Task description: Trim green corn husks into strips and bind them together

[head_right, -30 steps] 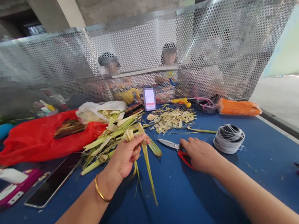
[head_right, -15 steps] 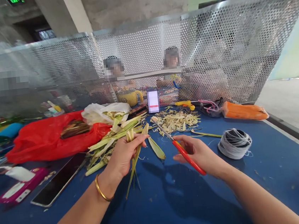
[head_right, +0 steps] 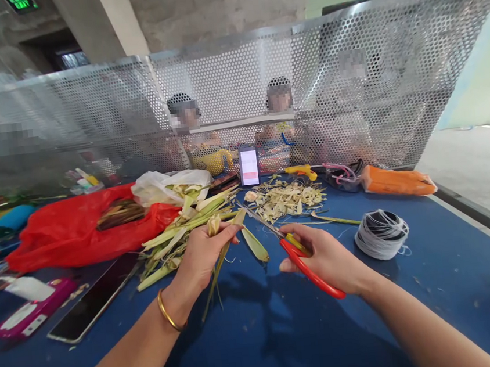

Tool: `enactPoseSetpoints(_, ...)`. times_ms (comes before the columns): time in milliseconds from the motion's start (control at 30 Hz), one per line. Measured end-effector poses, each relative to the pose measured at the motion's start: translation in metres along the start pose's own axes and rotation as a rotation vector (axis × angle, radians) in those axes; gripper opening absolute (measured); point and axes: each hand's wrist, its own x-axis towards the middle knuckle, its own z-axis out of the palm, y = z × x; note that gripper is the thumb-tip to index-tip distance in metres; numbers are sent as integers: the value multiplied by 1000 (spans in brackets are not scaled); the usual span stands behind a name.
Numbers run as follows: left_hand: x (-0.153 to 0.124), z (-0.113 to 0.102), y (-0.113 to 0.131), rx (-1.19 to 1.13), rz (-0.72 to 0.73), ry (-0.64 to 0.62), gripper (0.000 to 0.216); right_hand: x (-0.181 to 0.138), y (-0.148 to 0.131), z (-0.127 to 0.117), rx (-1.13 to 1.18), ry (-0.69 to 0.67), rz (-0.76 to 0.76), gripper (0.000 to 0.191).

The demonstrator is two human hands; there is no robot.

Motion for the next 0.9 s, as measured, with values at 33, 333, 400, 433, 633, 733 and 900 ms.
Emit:
enactPoseSetpoints(33,0,0,0,-12,3,9,29,0,0,0,-13,2,-1,60)
enactPoseSetpoints(333,-2,1,4,38,-31,-16,29,0,1,1,-113,34,-2,60)
enactPoseSetpoints(400,-3,2,5,60,-46,-44,29,0,2,2,-92,24,5,57)
enactPoseSetpoints(433,-3,2,5,67,-50,-50,30,0,2,2,-79,16,9,56)
enactPoseSetpoints(633,-2,2,3,75,-26,-71,31,1,3,3,-4,3,3,54)
enactPoseSetpoints(733,-2,3,2,84,-32,-77,30,1,4,4,-23,0,3,52)
enactPoseSetpoints(900,-2,3,2,67,-18,-75,30,2,6,3,-34,-13,-7,46)
